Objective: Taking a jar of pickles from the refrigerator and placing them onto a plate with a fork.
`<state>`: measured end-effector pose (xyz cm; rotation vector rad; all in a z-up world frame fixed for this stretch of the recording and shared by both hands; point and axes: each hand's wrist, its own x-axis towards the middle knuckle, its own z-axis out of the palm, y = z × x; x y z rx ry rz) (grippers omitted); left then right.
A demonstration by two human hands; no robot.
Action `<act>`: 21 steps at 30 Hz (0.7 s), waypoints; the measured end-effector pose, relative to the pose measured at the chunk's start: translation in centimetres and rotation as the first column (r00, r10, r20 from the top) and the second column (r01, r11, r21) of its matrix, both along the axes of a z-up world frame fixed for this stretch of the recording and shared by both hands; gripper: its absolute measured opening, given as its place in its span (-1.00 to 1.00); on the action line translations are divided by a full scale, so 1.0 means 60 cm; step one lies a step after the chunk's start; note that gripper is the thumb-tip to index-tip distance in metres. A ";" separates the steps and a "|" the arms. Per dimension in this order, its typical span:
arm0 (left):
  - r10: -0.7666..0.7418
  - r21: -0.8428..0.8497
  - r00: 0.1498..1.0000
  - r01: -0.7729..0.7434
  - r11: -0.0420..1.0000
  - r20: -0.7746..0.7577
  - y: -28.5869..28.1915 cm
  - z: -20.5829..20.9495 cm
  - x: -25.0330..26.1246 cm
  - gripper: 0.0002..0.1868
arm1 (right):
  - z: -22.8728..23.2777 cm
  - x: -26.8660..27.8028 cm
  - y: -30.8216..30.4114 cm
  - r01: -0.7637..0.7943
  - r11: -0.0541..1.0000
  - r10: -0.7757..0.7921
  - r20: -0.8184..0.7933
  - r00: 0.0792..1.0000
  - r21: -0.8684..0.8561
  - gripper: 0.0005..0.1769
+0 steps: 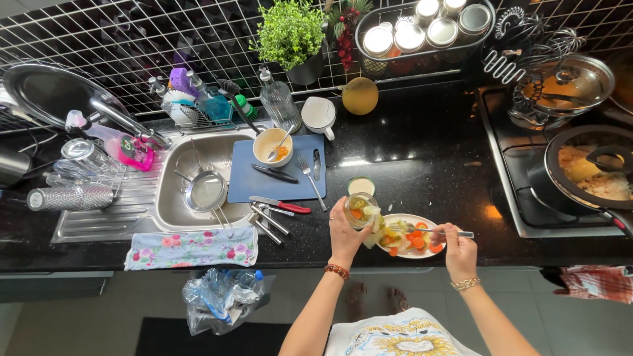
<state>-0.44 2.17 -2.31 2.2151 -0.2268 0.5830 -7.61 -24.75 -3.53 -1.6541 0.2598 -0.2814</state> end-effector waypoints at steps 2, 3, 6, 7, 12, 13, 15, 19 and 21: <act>0.006 0.016 1.000 -0.006 1.000 -0.001 -0.007 -0.005 0.002 0.04 | -0.018 -0.001 -0.003 0.035 0.998 -0.034 -0.022 0.999 0.060 -0.49; 0.013 0.032 1.000 -0.013 0.999 -0.003 -0.009 -0.008 0.000 0.04 | -0.027 -0.004 -0.002 0.070 0.990 -0.065 -0.047 0.997 0.119 -0.50; -0.007 0.038 1.000 0.006 0.999 0.027 -0.029 -0.011 0.005 0.03 | -0.029 -0.007 -0.001 0.129 0.987 -0.129 -0.002 0.992 0.094 -0.47; -0.008 0.037 1.000 0.007 0.999 0.027 -0.032 -0.008 0.005 0.03 | -0.022 -0.013 0.000 0.129 0.987 -0.130 -0.002 0.992 0.093 -0.47; -0.095 0.093 0.995 0.092 0.991 0.031 -0.028 -0.002 0.008 0.08 | 0.027 -0.031 0.007 0.206 0.978 -0.206 -0.006 0.979 -0.026 -0.50; -0.096 0.094 0.995 0.093 0.991 0.031 -0.025 0.000 0.009 0.08 | 0.036 -0.033 0.008 0.207 0.978 -0.207 -0.006 0.978 -0.025 -0.50; -0.151 0.114 0.987 0.145 0.983 0.047 -0.021 0.004 0.011 0.07 | 0.054 -0.036 0.010 0.198 0.980 -0.197 0.056 0.979 -0.011 -0.49; -0.189 0.152 0.980 0.179 0.972 0.054 -0.018 0.009 0.012 0.09 | 0.092 -0.026 0.023 0.208 0.978 -0.207 0.096 0.974 -0.001 -0.51; -0.209 0.164 0.976 0.198 0.966 0.057 -0.018 0.013 0.012 0.09 | 0.104 -0.017 0.031 0.206 0.978 -0.208 0.091 0.974 0.024 -0.50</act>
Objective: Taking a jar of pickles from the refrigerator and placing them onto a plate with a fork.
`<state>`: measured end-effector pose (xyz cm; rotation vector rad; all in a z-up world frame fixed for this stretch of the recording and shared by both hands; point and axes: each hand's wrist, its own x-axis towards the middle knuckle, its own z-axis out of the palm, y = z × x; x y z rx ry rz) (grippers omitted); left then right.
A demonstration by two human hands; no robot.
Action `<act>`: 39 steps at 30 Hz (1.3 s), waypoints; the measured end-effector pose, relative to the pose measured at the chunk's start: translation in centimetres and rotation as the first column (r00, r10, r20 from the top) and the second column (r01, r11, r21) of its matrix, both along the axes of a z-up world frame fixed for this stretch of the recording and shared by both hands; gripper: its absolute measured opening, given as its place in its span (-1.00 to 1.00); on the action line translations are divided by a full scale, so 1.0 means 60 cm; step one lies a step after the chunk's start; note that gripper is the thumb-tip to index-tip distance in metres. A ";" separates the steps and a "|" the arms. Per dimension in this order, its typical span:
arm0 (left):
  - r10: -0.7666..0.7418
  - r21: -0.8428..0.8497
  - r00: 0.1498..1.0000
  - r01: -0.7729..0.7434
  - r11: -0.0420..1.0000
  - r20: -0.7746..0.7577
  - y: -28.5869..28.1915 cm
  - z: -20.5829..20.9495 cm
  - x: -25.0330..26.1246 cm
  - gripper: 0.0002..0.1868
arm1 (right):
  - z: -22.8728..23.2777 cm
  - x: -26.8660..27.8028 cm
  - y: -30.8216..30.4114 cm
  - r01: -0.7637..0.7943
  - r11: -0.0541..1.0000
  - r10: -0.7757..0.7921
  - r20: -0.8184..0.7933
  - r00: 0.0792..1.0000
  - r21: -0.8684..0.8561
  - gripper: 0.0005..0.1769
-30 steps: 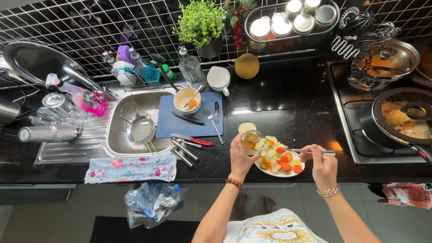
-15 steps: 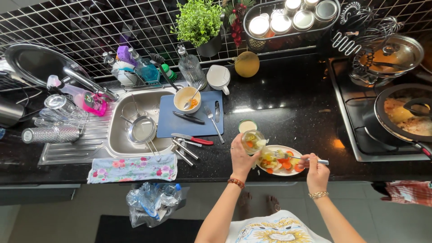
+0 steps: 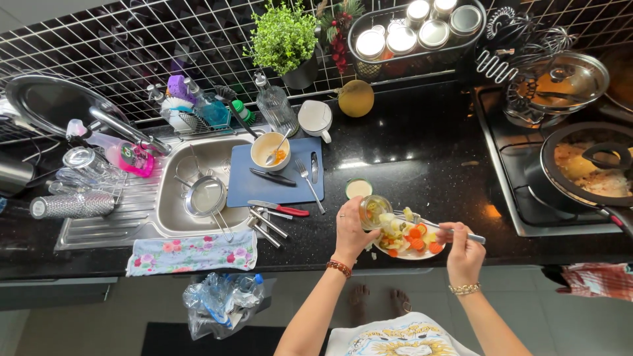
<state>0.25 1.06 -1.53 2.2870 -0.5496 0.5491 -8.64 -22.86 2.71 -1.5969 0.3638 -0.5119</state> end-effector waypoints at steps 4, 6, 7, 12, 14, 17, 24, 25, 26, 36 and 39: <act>-0.010 0.022 1.000 0.010 1.000 0.014 -0.001 0.014 0.004 0.10 | -0.006 0.005 0.004 -0.029 0.999 0.029 -0.006 1.000 0.033 -0.51; -0.017 0.042 0.999 0.015 0.999 0.047 -0.001 0.015 0.008 0.10 | -0.010 0.003 0.002 -0.017 1.000 0.018 -0.020 1.000 0.011 -0.51; -0.017 0.043 0.999 0.015 0.999 0.045 -0.001 0.017 0.008 0.10 | -0.008 -0.001 0.000 -0.017 1.000 0.017 -0.022 1.000 0.012 -0.51; -0.054 0.098 0.997 0.048 0.994 0.059 -0.002 0.028 0.013 0.12 | 0.004 -0.018 -0.012 0.123 0.991 -0.124 -0.012 0.992 -0.054 -0.46; -0.066 0.116 0.995 0.057 0.992 0.075 -0.002 0.027 0.017 0.13 | 0.022 -0.010 -0.006 0.078 0.994 -0.076 0.025 0.997 -0.077 -0.49; -0.091 0.161 0.990 0.072 0.984 0.109 -0.004 0.025 0.022 0.13 | 0.045 -0.001 0.003 -0.066 0.983 0.080 0.078 0.994 -0.171 -0.57; -0.125 0.240 0.987 0.097 0.966 0.102 -0.001 0.032 0.030 0.12 | 0.070 -0.009 -0.009 -0.137 0.907 0.170 0.047 0.984 -0.398 -0.64; -0.124 0.240 0.987 0.096 0.966 0.103 0.000 0.030 0.030 0.12 | 0.063 -0.013 -0.013 -0.137 0.907 0.170 0.048 0.984 -0.399 -0.64; -0.125 0.242 0.987 0.097 0.966 0.104 0.000 0.028 0.031 0.11 | 0.057 -0.016 -0.017 -0.125 0.898 0.151 0.029 0.988 -0.422 -0.64; -0.202 0.272 0.973 0.166 0.948 0.110 0.000 0.044 0.026 0.09 | 0.067 0.017 -0.005 -0.237 0.884 0.301 0.105 0.948 -0.402 -0.64; -0.213 0.262 0.971 0.179 0.948 0.110 -0.001 0.048 0.024 0.10 | 0.081 0.034 -0.006 -0.273 0.778 0.398 0.109 0.911 -0.567 -0.69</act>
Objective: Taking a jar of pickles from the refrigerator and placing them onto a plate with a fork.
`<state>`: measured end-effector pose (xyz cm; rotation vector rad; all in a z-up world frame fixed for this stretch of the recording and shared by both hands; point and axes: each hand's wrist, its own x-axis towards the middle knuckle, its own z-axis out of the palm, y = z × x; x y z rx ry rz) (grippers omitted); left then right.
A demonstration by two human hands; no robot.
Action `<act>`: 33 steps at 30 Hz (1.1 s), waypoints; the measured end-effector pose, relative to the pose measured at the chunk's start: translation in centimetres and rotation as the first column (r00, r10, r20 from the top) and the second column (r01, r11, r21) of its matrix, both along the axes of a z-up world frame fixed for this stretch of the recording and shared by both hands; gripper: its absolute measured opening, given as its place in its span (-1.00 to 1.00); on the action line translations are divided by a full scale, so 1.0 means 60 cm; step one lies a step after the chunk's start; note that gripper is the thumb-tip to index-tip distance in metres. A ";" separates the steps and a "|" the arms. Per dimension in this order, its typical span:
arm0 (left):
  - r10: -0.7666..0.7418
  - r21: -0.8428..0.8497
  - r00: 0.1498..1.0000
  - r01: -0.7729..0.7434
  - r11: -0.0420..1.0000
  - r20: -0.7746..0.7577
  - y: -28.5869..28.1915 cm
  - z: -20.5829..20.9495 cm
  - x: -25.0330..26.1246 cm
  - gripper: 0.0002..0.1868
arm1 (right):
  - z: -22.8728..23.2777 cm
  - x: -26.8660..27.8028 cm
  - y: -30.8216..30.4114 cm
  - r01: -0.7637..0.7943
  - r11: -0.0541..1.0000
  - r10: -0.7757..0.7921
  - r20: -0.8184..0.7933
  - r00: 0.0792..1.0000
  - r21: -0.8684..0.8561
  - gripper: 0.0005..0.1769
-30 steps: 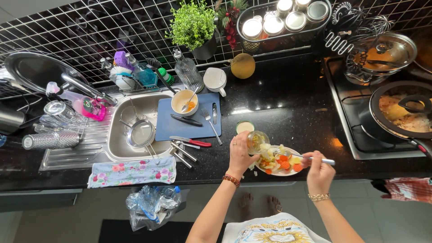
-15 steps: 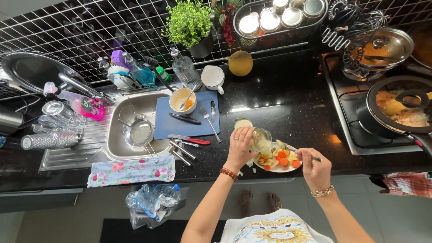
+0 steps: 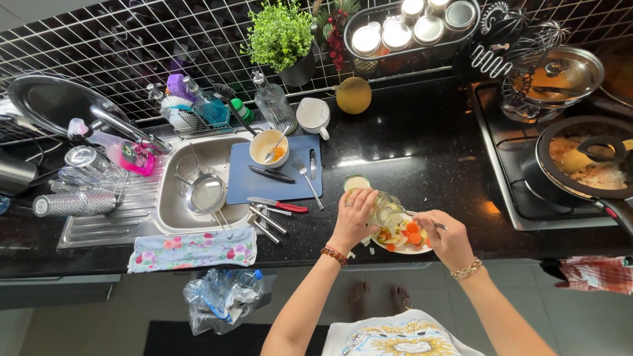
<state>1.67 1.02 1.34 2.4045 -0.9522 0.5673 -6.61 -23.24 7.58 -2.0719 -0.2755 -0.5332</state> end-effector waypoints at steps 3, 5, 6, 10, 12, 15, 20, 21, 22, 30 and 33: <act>0.008 0.018 1.000 -0.008 1.000 -0.014 0.000 0.007 -0.003 0.12 | -0.007 0.005 -0.019 -0.064 0.997 0.065 0.028 0.997 -0.038 -0.75; 0.014 0.009 1.000 -0.014 1.000 0.000 -0.001 0.000 -0.002 0.11 | 0.001 0.000 -0.029 -0.084 0.995 0.086 0.033 0.996 -0.054 -0.77; 0.018 0.001 1.000 -0.018 1.000 0.012 -0.001 -0.004 -0.002 0.09 | 0.005 -0.004 -0.034 -0.102 0.992 0.105 0.038 0.994 -0.069 -0.80; 0.030 -0.008 0.999 -0.030 1.000 0.018 0.000 -0.015 -0.003 0.05 | 0.016 -0.005 -0.035 -0.110 0.989 0.118 0.067 0.991 -0.102 -0.83; 0.037 -0.009 0.999 -0.037 0.999 0.014 0.000 -0.015 -0.003 0.05 | 0.021 -0.005 -0.031 -0.070 0.994 0.074 0.041 0.996 -0.090 -0.84; 0.058 -0.027 0.998 -0.059 0.998 -0.021 0.002 -0.015 -0.002 0.05 | 0.020 -0.005 -0.023 -0.064 0.995 0.071 0.091 0.993 -0.074 -0.84; 0.127 -0.205 0.973 -0.166 0.965 -0.191 0.020 -0.011 0.002 0.06 | -0.043 -0.033 -0.031 0.120 0.987 -0.117 -0.028 0.993 0.111 -0.67; 0.144 -0.280 0.957 -0.215 0.936 -0.253 0.026 -0.012 0.005 0.04 | -0.054 -0.036 -0.032 0.217 0.949 -0.193 -0.122 0.973 0.228 -0.58; 0.144 -0.283 0.957 -0.216 0.935 -0.253 0.031 -0.010 0.008 0.04 | -0.080 -0.030 -0.031 0.216 0.950 -0.192 -0.121 0.974 0.226 -0.58; 0.245 -0.455 0.856 -0.460 0.763 -0.455 0.086 -0.010 -0.004 0.03 | -0.199 -0.021 -0.040 0.423 0.799 -0.188 -0.490 0.851 0.427 -0.46; 0.292 -0.467 0.838 -0.509 0.723 -0.460 0.101 -0.025 -0.010 0.04 | -0.171 -0.026 -0.043 0.456 0.797 -0.267 -0.445 0.855 0.397 -0.47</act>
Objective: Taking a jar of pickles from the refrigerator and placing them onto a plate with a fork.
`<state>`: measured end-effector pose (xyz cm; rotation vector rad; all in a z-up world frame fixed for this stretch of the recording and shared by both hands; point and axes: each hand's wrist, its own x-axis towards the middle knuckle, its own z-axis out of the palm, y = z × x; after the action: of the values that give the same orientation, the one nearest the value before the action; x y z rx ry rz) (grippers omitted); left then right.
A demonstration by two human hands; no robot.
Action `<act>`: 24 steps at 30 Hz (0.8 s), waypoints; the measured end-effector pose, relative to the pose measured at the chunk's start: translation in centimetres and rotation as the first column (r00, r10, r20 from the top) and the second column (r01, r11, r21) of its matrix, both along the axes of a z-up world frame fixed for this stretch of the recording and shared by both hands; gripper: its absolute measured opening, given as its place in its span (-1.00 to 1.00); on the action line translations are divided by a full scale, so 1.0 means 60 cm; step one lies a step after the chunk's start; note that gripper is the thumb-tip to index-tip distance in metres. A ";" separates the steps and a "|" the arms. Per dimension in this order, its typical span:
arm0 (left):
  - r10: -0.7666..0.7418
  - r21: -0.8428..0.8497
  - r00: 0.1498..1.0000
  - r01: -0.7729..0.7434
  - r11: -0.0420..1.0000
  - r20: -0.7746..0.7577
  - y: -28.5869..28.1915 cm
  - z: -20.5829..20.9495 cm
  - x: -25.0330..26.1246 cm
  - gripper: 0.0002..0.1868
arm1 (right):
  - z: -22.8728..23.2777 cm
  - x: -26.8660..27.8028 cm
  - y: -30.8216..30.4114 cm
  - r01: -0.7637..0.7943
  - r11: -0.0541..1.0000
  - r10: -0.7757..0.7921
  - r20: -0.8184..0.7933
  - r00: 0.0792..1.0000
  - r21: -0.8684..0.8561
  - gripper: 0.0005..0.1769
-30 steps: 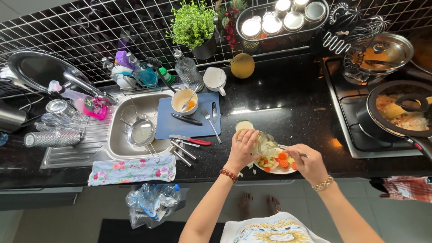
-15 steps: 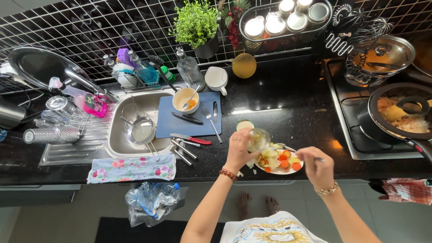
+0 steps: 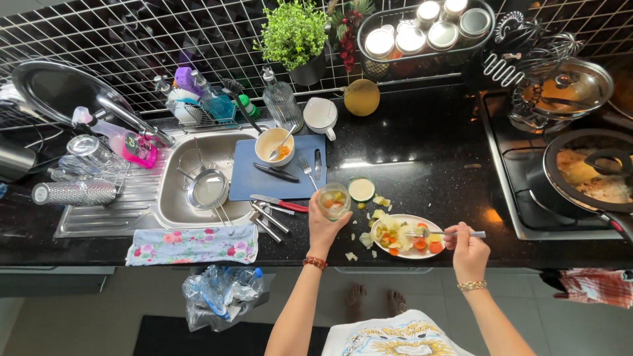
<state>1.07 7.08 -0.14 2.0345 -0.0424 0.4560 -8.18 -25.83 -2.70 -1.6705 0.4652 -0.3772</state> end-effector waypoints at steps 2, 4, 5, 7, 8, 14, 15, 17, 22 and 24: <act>0.002 -0.038 1.000 -0.003 0.999 -0.017 0.004 0.012 -0.006 0.02 | 0.017 0.003 0.009 -0.042 0.999 0.042 0.035 0.998 -0.017 -0.49; 0.006 -0.075 0.999 -0.008 0.997 -0.034 0.008 0.017 -0.008 0.00 | 0.022 0.006 0.016 -0.084 0.996 0.086 0.071 0.994 -0.033 -0.51; -0.004 -0.119 0.999 -0.002 0.993 -0.046 0.009 0.015 -0.008 0.00 | 0.018 0.007 0.017 -0.101 0.992 0.106 0.072 0.992 -0.070 -0.53; -0.007 -0.163 0.999 -0.001 0.987 -0.048 0.010 0.013 0.005 0.01 | 0.017 0.012 0.016 -0.123 0.986 0.132 0.082 0.988 -0.110 -0.54; 0.000 -0.160 0.999 -0.006 0.987 -0.041 0.010 0.011 0.010 0.02 | 0.019 0.009 0.014 -0.075 0.990 0.082 0.054 0.995 -0.116 -0.52; 0.018 -0.108 0.999 -0.023 0.994 -0.042 -0.006 0.011 0.069 0.08 | 0.018 0.000 -0.002 0.010 0.999 -0.009 0.052 0.999 -0.031 -0.49; 0.022 -0.091 0.999 -0.025 0.996 -0.034 -0.010 0.009 0.082 0.09 | 0.016 -0.001 -0.002 0.026 1.000 -0.025 0.057 0.998 -0.015 -0.48; -0.013 -0.132 0.999 0.007 0.991 -0.044 -0.023 0.020 0.113 0.06 | 0.010 -0.005 0.001 0.018 1.000 -0.018 0.054 0.998 0.014 -0.48; -0.041 -0.032 0.998 0.043 0.999 0.056 -0.051 -0.010 0.204 0.03 | 0.000 -0.010 0.009 0.023 0.998 -0.025 0.030 0.999 0.057 -0.49; -0.023 -0.038 0.999 0.024 0.999 0.025 -0.065 -0.005 0.227 -0.03 | 0.000 -0.010 0.008 0.041 0.996 -0.044 0.036 0.998 0.082 -0.49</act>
<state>14.67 3.18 -0.42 1.9885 -0.0716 0.4641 -8.76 -25.34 -2.68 -1.5746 0.4829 -0.4152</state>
